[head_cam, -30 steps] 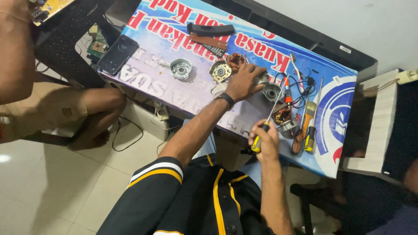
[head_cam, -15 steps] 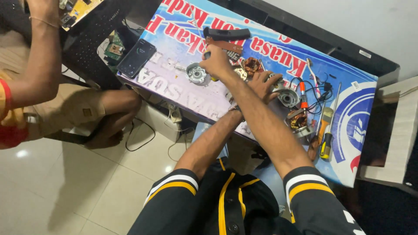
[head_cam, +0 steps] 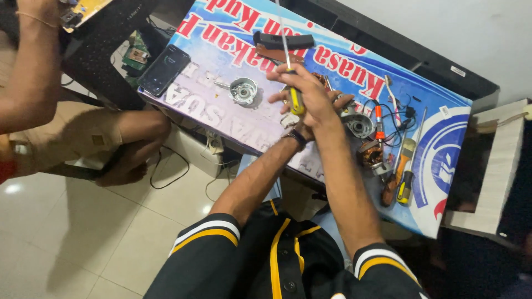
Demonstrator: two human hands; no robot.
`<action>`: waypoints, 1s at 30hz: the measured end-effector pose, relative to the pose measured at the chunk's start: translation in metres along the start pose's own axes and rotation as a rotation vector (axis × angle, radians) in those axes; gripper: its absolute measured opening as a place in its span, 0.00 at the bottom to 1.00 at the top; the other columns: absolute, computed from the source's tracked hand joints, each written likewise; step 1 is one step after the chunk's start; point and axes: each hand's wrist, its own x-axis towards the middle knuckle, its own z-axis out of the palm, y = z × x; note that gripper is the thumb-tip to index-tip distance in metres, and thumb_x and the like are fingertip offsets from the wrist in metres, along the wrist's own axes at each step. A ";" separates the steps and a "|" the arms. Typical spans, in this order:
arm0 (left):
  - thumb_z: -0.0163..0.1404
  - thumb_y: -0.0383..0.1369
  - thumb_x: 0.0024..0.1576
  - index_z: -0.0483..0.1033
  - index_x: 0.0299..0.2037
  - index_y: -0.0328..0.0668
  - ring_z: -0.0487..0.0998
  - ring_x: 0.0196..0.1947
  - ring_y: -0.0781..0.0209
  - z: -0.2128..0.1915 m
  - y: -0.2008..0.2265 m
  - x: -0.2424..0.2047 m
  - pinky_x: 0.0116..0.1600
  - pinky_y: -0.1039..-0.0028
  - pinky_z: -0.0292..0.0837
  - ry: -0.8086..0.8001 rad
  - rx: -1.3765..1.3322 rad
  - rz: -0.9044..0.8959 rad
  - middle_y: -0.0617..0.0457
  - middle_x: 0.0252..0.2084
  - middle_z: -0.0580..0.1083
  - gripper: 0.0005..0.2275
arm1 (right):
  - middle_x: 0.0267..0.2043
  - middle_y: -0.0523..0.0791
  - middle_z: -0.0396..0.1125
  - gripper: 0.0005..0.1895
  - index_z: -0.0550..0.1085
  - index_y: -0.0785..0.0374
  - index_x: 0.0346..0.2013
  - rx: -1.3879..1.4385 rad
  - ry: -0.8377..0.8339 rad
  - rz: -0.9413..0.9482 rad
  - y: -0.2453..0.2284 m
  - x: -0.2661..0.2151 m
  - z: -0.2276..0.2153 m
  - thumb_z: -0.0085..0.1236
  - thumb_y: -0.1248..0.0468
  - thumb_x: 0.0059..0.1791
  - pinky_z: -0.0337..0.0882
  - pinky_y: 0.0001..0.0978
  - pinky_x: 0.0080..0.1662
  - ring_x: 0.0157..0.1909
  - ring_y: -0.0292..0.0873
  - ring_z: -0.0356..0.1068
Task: The person disassembles and reassembles small electrical motor components on a table. They use a screwdriver to remove screws from a motor housing, separate the parts, and then reassemble them.
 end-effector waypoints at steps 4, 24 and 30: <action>0.53 0.49 0.43 0.58 0.72 0.59 0.71 0.57 0.42 -0.024 -0.004 -0.001 0.66 0.57 0.65 -0.124 -0.108 -0.002 0.48 0.59 0.69 0.41 | 0.49 0.56 0.68 0.18 0.64 0.62 0.57 0.107 0.153 -0.194 0.049 -0.109 -0.078 0.51 0.67 0.52 0.78 0.31 0.18 0.22 0.52 0.76; 0.53 0.21 0.47 0.66 0.69 0.49 0.72 0.62 0.38 -0.084 -0.006 0.025 0.66 0.53 0.65 -0.366 -0.350 -0.033 0.40 0.58 0.74 0.35 | 0.13 0.52 0.67 0.15 0.75 0.68 0.25 -0.202 0.740 -0.160 0.256 -0.276 -0.115 0.70 0.60 0.45 0.65 0.28 0.17 0.12 0.44 0.69; 0.56 0.21 0.49 0.68 0.67 0.43 0.74 0.56 0.31 -0.082 0.013 0.021 0.61 0.48 0.69 -0.296 -0.295 0.024 0.33 0.53 0.76 0.31 | 0.37 0.56 0.71 0.31 0.73 0.67 0.50 -0.530 0.851 -0.238 0.103 -0.191 -0.102 0.75 0.49 0.44 0.68 0.26 0.19 0.23 0.46 0.74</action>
